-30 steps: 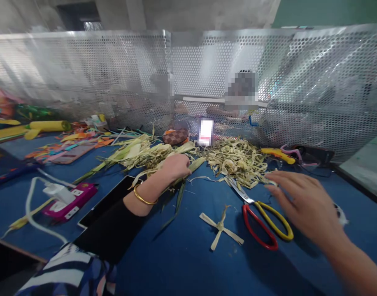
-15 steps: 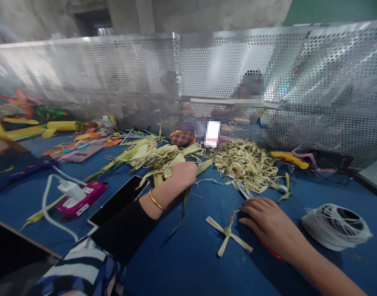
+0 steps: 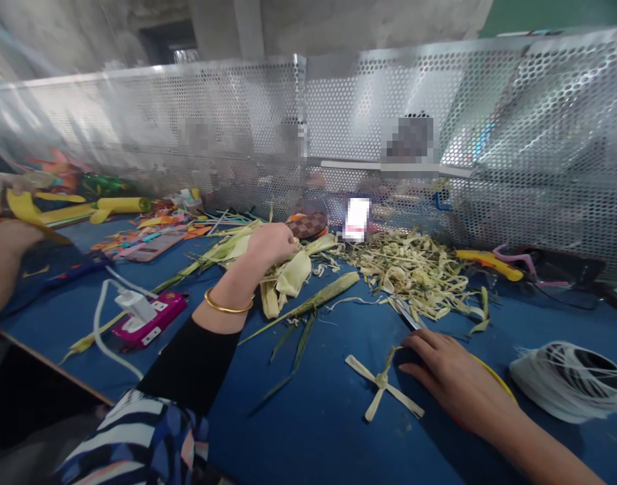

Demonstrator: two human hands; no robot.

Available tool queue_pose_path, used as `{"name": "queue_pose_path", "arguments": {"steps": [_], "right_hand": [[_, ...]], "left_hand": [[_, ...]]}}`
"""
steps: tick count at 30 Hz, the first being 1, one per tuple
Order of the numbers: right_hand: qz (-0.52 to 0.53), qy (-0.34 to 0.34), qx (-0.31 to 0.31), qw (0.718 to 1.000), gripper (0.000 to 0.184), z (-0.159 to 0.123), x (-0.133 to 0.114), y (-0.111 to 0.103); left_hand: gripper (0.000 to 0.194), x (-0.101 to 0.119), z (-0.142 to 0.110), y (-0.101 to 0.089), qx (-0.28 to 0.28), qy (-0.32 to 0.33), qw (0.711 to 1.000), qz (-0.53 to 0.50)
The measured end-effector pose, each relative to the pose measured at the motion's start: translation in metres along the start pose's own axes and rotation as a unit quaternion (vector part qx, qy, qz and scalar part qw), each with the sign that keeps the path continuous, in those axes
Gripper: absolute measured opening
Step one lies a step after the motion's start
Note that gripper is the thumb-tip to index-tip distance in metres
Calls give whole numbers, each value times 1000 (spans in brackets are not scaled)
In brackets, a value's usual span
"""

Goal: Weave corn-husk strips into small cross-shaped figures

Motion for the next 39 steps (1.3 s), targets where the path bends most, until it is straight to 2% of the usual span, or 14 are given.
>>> {"name": "queue_pose_path", "arguments": {"steps": [2,8,11,14,16,19,25,27,30,31,33,34,37,39], "right_hand": [[4,8,-7,1000,13,0,1,0],[16,10,-18,1000,15,-1,3,2],[16,13,-24,1000,16,-2,4,3],[18,14,-29,999,18,-2,4,3],[18,14,-27,999,18,-2,3,2],[19,12,-21,1000,16,-1,3,1],[16,5,-12,1000,13,0,3,-1],[16,5,-12,1000,13,0,2,-1],[15,7,-8,1000,13,1,1,0],[14,7,-6,1000,14,0,1,0],[18,9,2,1000,14,0,1,0],[26,14,8,1000,14,0,2,0],[98,68,55,991,19,2,3,-7],[194,146,110,964,21,8,1,-18]], "left_hand": [[20,0,0,13,-49,8,991,126],[24,12,-3,42,-50,13,990,132],[29,18,-4,41,-68,28,993,93],[36,16,-2,32,-139,30,989,34],[26,9,0,23,-151,31,985,77],[15,-2,2,18,-136,18,981,140],[12,-7,1,34,-85,38,977,190],[11,-3,0,31,-56,46,979,188],[21,12,-3,15,3,60,984,170],[22,18,-6,10,32,65,986,150],[18,35,-13,1,142,95,985,-15],[15,44,-18,0,148,105,979,-97],[10,70,-36,8,32,94,942,-320],[8,85,-51,17,-1,88,918,-386]]}}
Point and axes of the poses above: each hand's wrist, its own z-axis towards the middle knuckle, its own y-axis out of the palm, x = y × z, the point moved 1 cm from there along z, towards the middle knuckle, and after that the axes turned 8 degrees about x, right-handed, at the moved point
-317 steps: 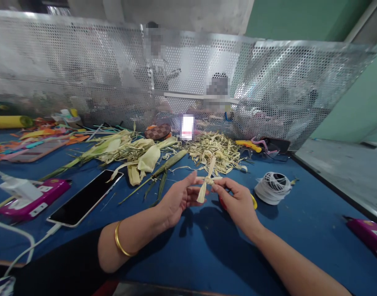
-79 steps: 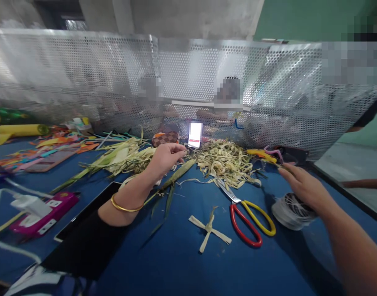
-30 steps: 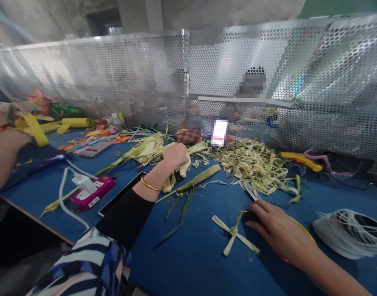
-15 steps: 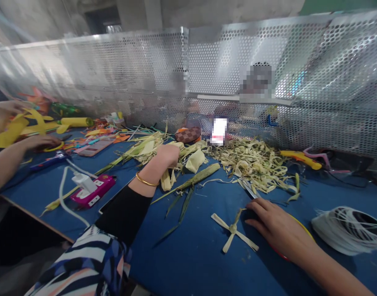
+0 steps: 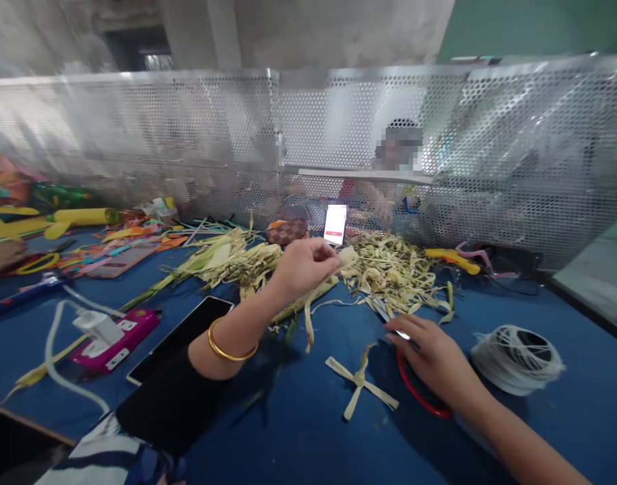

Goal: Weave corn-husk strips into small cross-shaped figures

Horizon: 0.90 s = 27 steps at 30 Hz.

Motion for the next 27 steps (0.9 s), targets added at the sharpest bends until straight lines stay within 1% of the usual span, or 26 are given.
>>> {"name": "queue_pose_path", "arguments": {"steps": [1,2,3,4,6,7,8,10,11,14,16,19,21,23,24,26,27], "right_hand": [[63,49,29,996,21,4,-6,-4],[134,105,64,983,24,9,-13,-7],[212,160,86,960,29,13,-21,-9],[283,203,95,933,34,18,-30,-10],[382,277,90,877,39,25,-47,-9],[418,309,95,849,38,27,-54,-7],[442,331,104,828,39,29,-59,-5],[476,350,123,797,40,29,-64,-1],[488,351,128,789,40,28,-65,0],[510,338,116,782,37,24,-63,1],[517,329,97,784,34,22,-61,-1],[525,311,74,789,30,21,-59,-3],[528,292,46,796,27,20,-58,-6],[526,261,-7,809,24,18,-56,-13],[523,239,-46,817,22,17,-54,-17],[514,189,-150,823,21,12,-48,-30],[510,168,-206,819,21,10,-44,-36]], "left_hand": [[7,3,-6,9,-3,3,1000,-18],[7,6,-12,17,-2,6,1000,-29],[7,8,-18,24,1,8,999,-42],[7,10,-23,30,-9,7,998,-56],[6,13,-32,40,-12,10,997,-75],[5,13,-35,43,-13,9,997,-78],[4,12,-37,45,-13,8,997,-79],[9,10,-39,48,-23,-1,997,-74],[11,8,-39,49,-36,-6,997,-71],[16,3,-37,49,-76,-23,995,-66],[19,0,-35,50,-78,-44,993,-77],[22,-5,-32,50,-62,-121,982,-128],[22,-10,-29,51,-45,-175,971,-156],[21,-16,-24,50,-21,-207,964,-165],[20,-20,-21,50,-11,-215,962,-167],[18,-29,-15,48,28,-237,954,-182],[18,-33,-12,47,45,-243,950,-189]]}}
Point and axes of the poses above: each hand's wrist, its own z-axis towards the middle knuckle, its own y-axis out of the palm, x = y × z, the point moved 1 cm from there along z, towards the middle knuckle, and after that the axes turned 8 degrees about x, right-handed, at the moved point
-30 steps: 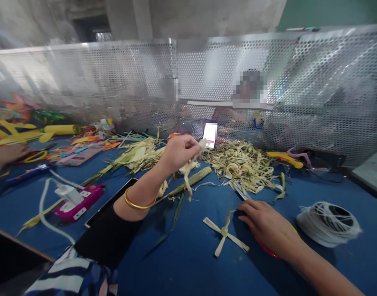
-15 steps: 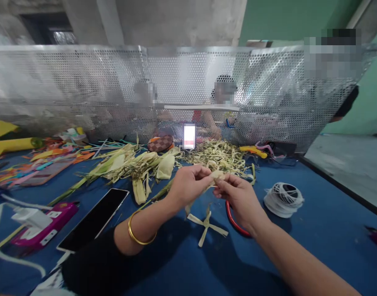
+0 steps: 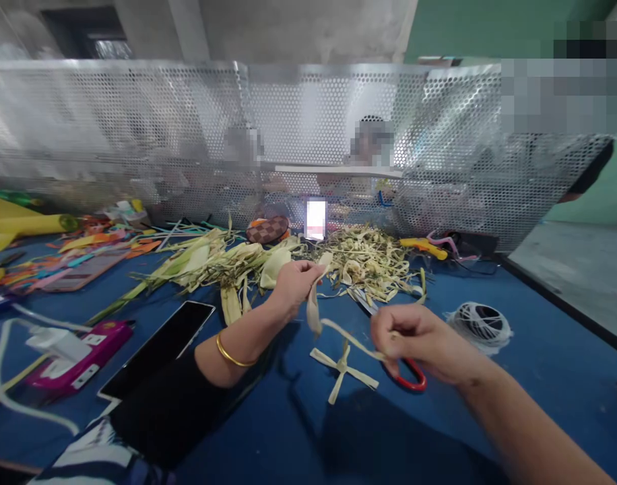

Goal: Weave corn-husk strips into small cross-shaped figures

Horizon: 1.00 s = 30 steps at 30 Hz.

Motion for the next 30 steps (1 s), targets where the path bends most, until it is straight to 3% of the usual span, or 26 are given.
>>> {"name": "queue_pose_path", "arguments": {"steps": [2,4,9,13,16,19,21,23,25,26,28,30], "right_hand": [[-9,17,-78,997,26,-9,-4,-13],[8,3,-84,996,33,-15,-7,-27],[58,-54,65,995,55,-19,-9,-47],[38,-110,149,982,55,-15,-15,-51],[34,-171,334,926,44,-2,-11,-61],[-65,-189,525,827,31,14,4,-77],[-131,-179,571,791,26,22,15,-82],[-277,-166,571,755,28,24,18,-74],[-361,-184,525,748,35,23,16,-53],[-391,-180,471,770,34,23,14,-38],[-380,-135,350,845,30,23,13,-7],[-367,-100,285,880,25,24,15,15]], "left_hand": [[18,-2,7,-3,31,-10,999,-17],[19,-3,12,-6,50,-16,998,-24],[21,-4,23,-13,90,-17,996,-26],[20,-4,31,-21,122,-30,991,-38],[17,-1,30,-22,117,-41,991,-52],[12,3,21,-15,96,-49,992,-66],[11,5,13,-8,82,-55,992,-73],[10,7,3,-1,62,-60,993,-87],[9,8,-9,6,41,-65,993,-93],[11,9,-15,9,29,-65,993,-94],[13,9,-27,14,11,-56,993,-102],[14,7,-37,19,-13,-58,993,-104]]}}
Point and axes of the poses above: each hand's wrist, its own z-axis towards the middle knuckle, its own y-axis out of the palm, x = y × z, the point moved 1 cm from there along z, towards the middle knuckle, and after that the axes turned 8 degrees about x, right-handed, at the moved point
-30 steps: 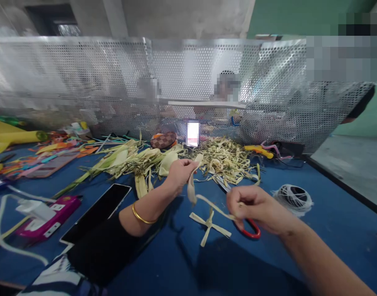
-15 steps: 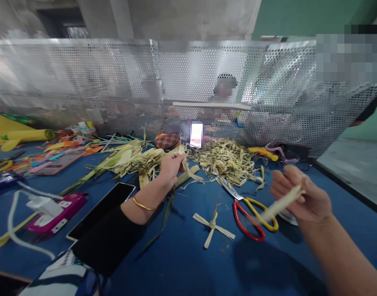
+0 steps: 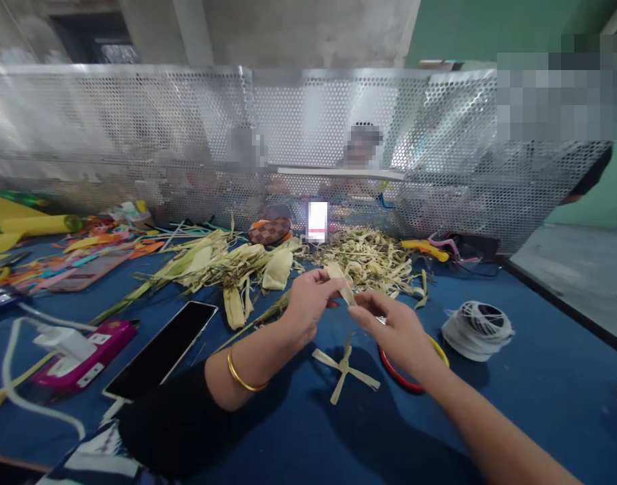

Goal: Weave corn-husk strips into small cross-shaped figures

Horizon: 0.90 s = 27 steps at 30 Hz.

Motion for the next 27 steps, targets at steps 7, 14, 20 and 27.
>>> {"name": "queue_pose_path", "arguments": {"steps": [7,14,20,27], "right_hand": [[66,42,-58,995,30,-3,12,6],[133,89,-105,982,31,1,13,-12],[161,111,-70,978,34,0,20,-9],[148,101,-71,981,36,-3,15,-6]], "left_hand": [[13,-1,-6,1,-9,-13,1000,0],[21,3,2,-1,-31,-83,995,-52],[9,0,5,-2,-115,-27,992,-47],[10,-1,0,-3,-75,-25,995,-64]]}}
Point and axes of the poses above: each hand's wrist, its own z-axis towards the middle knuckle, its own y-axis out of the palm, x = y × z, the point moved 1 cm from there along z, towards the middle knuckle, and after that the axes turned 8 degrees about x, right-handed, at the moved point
